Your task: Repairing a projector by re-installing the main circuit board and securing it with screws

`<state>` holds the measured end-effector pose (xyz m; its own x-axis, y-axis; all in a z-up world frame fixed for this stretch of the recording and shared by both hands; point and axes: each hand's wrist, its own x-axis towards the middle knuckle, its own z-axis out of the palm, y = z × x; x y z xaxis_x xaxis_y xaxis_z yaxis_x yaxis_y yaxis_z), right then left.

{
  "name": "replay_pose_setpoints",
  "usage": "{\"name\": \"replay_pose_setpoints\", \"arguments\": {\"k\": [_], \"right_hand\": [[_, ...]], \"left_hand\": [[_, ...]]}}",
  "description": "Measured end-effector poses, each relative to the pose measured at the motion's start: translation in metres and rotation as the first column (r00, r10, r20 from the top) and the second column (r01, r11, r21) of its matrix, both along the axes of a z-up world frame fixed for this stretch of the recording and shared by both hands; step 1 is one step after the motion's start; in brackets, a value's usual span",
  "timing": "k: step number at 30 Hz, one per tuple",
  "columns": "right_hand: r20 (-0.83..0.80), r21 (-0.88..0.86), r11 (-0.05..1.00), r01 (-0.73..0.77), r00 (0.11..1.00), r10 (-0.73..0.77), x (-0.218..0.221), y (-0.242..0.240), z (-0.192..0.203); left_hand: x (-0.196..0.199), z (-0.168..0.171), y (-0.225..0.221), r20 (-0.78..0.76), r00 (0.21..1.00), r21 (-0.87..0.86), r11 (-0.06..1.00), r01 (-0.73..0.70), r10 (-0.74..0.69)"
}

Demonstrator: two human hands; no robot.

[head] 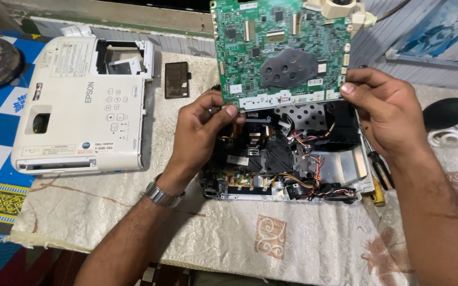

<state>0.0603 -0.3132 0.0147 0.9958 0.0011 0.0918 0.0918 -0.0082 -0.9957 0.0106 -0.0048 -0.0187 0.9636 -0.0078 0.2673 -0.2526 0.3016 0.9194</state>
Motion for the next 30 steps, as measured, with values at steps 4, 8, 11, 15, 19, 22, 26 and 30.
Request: {"name": "replay_pose_setpoints", "arguments": {"k": [4,8,11,15,19,22,26,30], "right_hand": [[-0.035,0.003,1.000,-0.021,0.999,0.021,-0.001,0.002,0.003],[-0.070,0.072,0.997,-0.003,0.998,0.008,-0.003,0.007,0.005],[-0.104,0.190,0.981,0.040,0.994,-0.021,-0.006,0.014,0.009],[-0.184,0.207,0.977,0.056,0.983,-0.017,-0.012,0.020,0.014],[-0.227,0.154,0.985,0.072,0.973,-0.036,-0.021,0.028,0.024],[-0.224,0.183,0.981,0.072,0.974,-0.030,-0.021,0.028,0.023],[-0.215,0.184,0.981,0.065,0.976,-0.024,-0.018,0.024,0.019],[-0.198,0.188,0.981,0.056,0.980,-0.018,-0.016,0.022,0.018]], "left_hand": [[0.000,0.004,0.003,-0.065,0.998,-0.021,1.000,-0.006,0.005],[0.000,0.006,0.003,-0.062,0.998,0.003,1.000,-0.011,0.011],[-0.001,0.006,0.003,-0.013,1.000,0.078,0.997,-0.015,0.017],[-0.002,0.007,0.000,-0.060,0.996,-0.082,0.995,0.054,-0.059],[-0.002,0.003,0.004,-0.206,0.976,-0.102,0.993,0.057,-0.077],[-0.004,0.005,0.001,-0.215,0.970,-0.174,0.982,0.078,-0.115],[-0.005,0.013,-0.001,-0.264,0.961,-0.147,0.988,0.045,-0.083],[-0.005,0.015,0.000,-0.263,0.964,0.031,0.999,0.037,-0.027]]}}
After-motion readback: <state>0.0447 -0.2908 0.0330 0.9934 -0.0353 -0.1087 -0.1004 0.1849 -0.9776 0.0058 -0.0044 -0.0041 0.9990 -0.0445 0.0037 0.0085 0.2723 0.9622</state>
